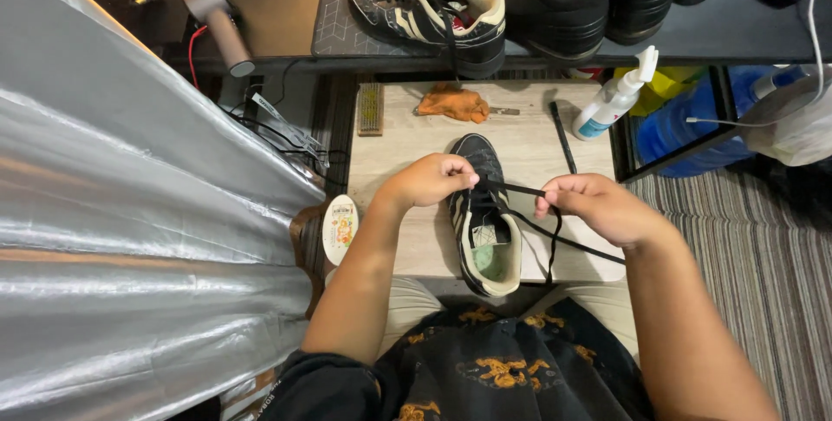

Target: Lacing a black sneaker on a workbench

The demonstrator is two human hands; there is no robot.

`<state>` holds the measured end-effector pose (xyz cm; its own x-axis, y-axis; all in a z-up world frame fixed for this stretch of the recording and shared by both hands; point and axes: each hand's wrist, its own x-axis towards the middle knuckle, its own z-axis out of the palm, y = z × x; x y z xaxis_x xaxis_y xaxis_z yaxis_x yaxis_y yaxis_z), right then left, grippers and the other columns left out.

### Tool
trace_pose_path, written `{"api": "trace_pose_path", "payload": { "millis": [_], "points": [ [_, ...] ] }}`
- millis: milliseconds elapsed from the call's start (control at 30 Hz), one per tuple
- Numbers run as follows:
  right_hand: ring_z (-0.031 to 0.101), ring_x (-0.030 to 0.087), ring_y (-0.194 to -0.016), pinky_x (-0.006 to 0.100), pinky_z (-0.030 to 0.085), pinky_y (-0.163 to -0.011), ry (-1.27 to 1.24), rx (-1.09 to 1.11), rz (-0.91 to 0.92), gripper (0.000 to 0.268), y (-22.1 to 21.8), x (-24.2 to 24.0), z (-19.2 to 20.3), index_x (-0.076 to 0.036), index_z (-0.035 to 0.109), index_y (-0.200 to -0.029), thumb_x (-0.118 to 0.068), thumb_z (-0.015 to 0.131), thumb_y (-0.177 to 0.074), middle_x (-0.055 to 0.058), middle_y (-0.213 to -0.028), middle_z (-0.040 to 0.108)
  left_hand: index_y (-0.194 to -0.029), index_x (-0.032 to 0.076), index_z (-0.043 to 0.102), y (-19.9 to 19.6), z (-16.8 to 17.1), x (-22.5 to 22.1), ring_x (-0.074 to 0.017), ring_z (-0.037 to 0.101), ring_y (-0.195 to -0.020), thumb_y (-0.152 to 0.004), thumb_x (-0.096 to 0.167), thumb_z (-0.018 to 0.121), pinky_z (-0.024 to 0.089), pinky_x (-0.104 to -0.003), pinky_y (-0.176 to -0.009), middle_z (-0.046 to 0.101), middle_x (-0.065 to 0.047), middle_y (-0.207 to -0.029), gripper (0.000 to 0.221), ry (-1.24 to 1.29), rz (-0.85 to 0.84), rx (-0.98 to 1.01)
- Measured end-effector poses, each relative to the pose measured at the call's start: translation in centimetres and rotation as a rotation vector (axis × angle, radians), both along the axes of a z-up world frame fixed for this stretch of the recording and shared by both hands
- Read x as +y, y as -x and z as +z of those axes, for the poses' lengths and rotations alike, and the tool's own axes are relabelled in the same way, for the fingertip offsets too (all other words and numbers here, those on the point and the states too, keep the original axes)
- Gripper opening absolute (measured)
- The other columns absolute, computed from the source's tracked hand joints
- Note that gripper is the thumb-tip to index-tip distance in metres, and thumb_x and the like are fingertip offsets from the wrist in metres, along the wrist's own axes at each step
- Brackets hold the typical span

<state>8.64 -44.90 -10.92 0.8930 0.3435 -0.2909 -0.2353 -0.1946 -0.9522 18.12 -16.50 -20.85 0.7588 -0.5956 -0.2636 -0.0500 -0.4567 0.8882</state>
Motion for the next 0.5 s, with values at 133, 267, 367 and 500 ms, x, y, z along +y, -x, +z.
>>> {"api": "trace_pose_path", "payload": {
  "millis": [133,267,367,500],
  "points": [
    [0.063,0.011,-0.078,0.028,0.051,-0.08,-0.051,0.026,-0.011,0.021,-0.2,-0.9,-1.3,-0.001,0.076,-0.088,-0.005,0.059,-0.099,-0.001,-0.08,0.068,-0.1,0.024,0.079,0.0,1.3,-0.5,-0.0182,0.069,-0.082,-0.092,0.042,0.067,0.055,-0.033,-0.075,0.076,-0.003,-0.084,0.024,-0.103,-0.084,-0.056],
    [0.064,0.01,-0.078,0.028,0.051,-0.081,-0.066,0.008,-0.014,0.021,-0.7,-0.3,-1.8,-0.001,0.077,-0.088,-0.006,0.059,-0.099,0.0,-0.079,0.069,-0.101,0.019,0.079,1.3,5.9,-3.0,-0.0325,0.072,-0.097,-0.092,0.046,0.064,0.056,-0.042,-0.087,0.077,-0.014,-0.097,0.032,-0.074,-0.204,-0.132],
    [0.062,0.011,-0.079,0.029,0.052,-0.082,-0.086,-0.003,-0.01,0.02,-1.1,0.5,-1.3,-0.002,0.075,-0.086,-0.006,0.059,-0.098,0.0,-0.079,0.066,-0.096,0.021,0.081,1.4,8.4,-4.1,-0.0358,0.071,-0.104,-0.093,0.043,0.061,0.055,-0.043,-0.094,0.076,-0.013,-0.101,0.03,-0.03,-0.287,-0.268],
    [0.067,0.017,-0.079,0.034,0.053,-0.082,-0.192,-0.014,0.027,0.024,-1.0,-0.2,-1.2,0.002,0.075,-0.086,-0.007,0.058,-0.1,0.008,-0.079,0.072,-0.085,0.019,0.08,0.6,9.7,-3.0,-0.0309,0.07,-0.097,-0.093,0.032,0.067,0.054,-0.042,-0.093,0.073,-0.01,-0.092,0.02,0.183,-0.275,-0.36]
  ]
}}
